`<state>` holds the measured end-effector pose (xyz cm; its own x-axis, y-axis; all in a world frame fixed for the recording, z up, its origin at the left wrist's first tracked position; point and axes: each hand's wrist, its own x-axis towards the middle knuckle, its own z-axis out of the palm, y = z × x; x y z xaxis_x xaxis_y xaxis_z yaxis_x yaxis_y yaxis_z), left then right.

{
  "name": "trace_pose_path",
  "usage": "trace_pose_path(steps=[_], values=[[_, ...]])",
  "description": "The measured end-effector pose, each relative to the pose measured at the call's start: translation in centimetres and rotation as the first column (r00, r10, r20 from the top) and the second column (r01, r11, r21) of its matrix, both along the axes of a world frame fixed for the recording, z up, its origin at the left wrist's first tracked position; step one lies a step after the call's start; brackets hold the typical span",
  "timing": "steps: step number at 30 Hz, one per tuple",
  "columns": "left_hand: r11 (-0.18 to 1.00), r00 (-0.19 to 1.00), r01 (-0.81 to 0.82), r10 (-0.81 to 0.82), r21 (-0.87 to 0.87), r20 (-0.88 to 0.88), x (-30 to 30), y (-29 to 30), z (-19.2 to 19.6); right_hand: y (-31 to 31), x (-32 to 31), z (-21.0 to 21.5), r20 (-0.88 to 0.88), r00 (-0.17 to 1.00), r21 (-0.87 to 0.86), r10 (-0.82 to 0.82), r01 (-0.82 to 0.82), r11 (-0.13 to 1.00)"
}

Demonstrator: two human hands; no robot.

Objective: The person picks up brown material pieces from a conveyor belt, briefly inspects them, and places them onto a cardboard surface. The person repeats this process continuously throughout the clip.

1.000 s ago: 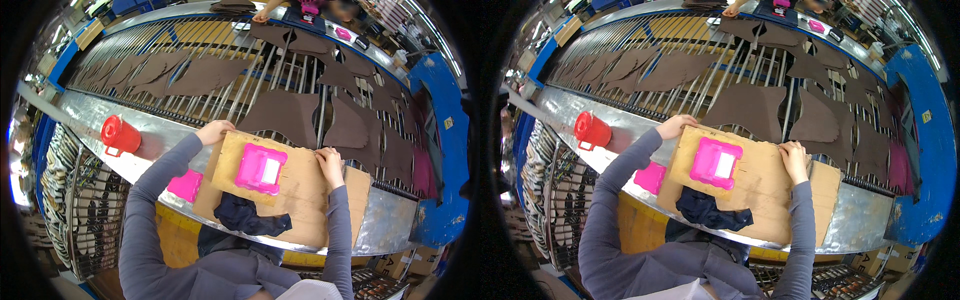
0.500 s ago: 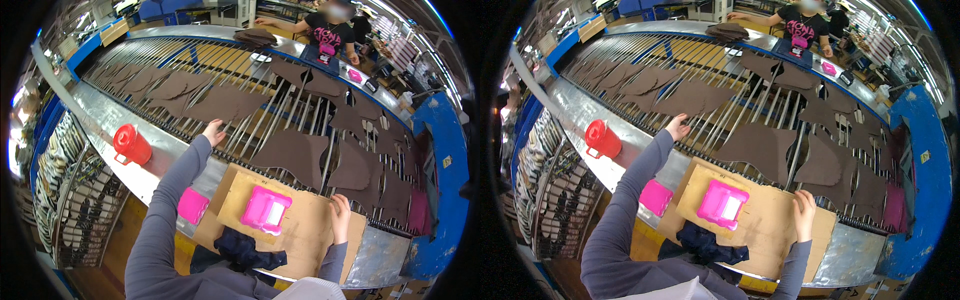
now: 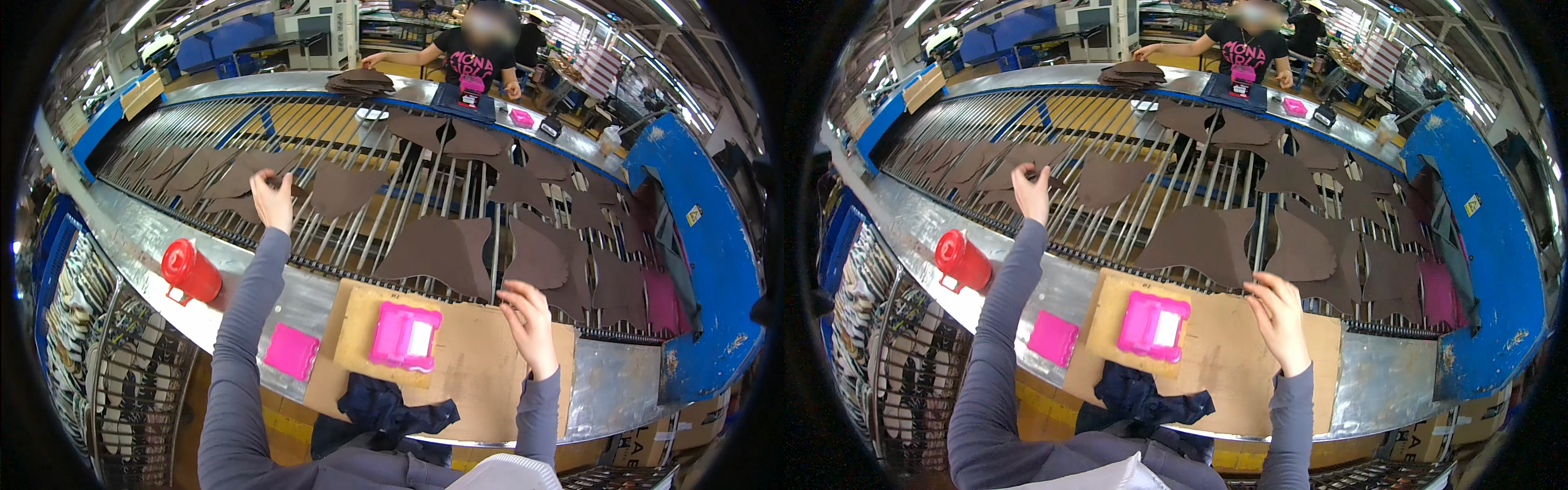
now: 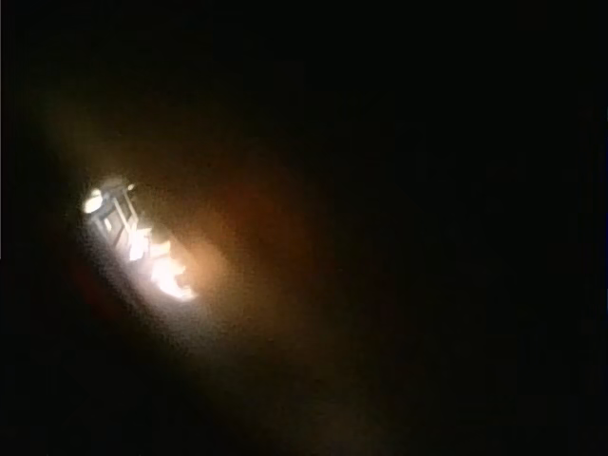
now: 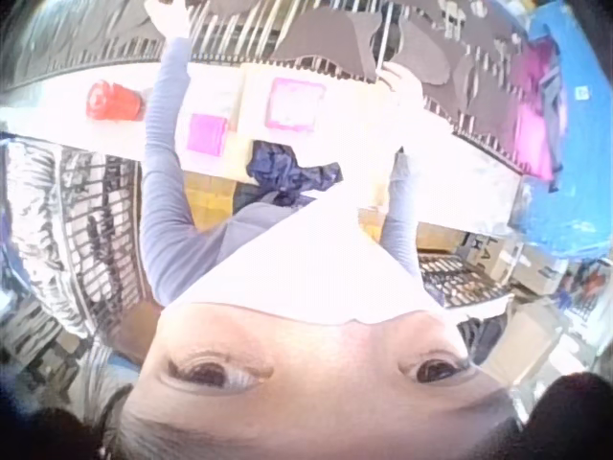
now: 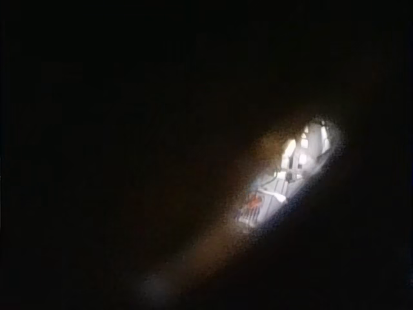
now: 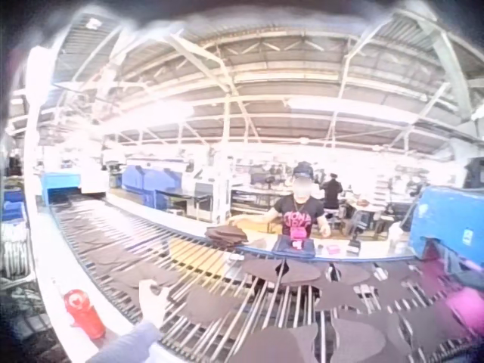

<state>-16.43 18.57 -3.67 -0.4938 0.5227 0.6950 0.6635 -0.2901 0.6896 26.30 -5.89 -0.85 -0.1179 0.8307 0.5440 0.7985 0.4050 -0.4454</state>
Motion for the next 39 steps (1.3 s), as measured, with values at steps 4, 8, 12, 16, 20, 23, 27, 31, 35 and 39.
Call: trace_pose_path(steps=[4, 8, 12, 16, 20, 23, 27, 31, 35, 39], values=[[0.969, 0.977, 0.094, -0.046, 0.229, -0.206, -2.0, -5.5, 9.4, 0.0, -3.7, 5.1, 0.073, 0.992, 0.169, 0.1, -0.111, 0.979], [0.837, 0.888, 0.162, 0.106, 0.522, -0.446, -1.1, -13.5, 18.6, 0.1, -7.3, 10.3, 0.187, 0.98, 0.455, 0.073, -0.152, 0.877], [0.64, 0.642, 0.642, -0.147, 0.422, -0.752, 2.1, -20.7, 25.3, 0.8, -9.5, 15.6, 0.082, 0.996, 0.812, 0.025, -0.081, 0.578], [0.536, 0.465, 0.807, -0.318, 0.248, -0.826, 4.7, -27.2, 26.5, -1.1, -10.0, 15.7, 0.029, 0.974, 0.483, 0.223, -0.209, 0.85], [0.419, 0.483, 0.873, -0.813, 0.248, -0.327, 4.9, -28.9, 21.8, -4.3, -9.4, 11.0, -0.379, 0.882, 0.256, 0.279, -0.19, 0.948], [0.541, 0.53, 0.84, -0.833, -0.033, -0.159, 2.4, -28.0, 13.9, -4.9, -8.8, 8.4, -0.531, 0.788, 0.158, 0.312, -0.27, 0.95], [0.617, 0.621, 0.783, -0.764, -0.083, 0.175, 3.1, -25.8, 8.9, -2.9, -7.9, 6.8, -0.255, 0.87, 0.137, 0.421, -0.398, 0.907], [0.666, 0.686, 0.725, -0.72, -0.176, 0.103, 2.5, -22.7, 6.2, -1.8, -7.9, 3.8, -0.191, 0.923, 0.035, 0.335, -0.334, 0.942], [0.682, 0.71, 0.688, -0.703, -0.247, 0.037, 1.5, -22.1, 5.8, -0.3, -8.9, 1.2, -0.246, 0.913, 0.025, 0.326, -0.33, 0.944], [0.7, 0.734, 0.654, -0.679, -0.288, 0.015, 0.0, -22.2, 5.5, 0.3, -10.6, -0.4, -0.316, 0.88, -0.002, 0.356, -0.375, 0.927]])
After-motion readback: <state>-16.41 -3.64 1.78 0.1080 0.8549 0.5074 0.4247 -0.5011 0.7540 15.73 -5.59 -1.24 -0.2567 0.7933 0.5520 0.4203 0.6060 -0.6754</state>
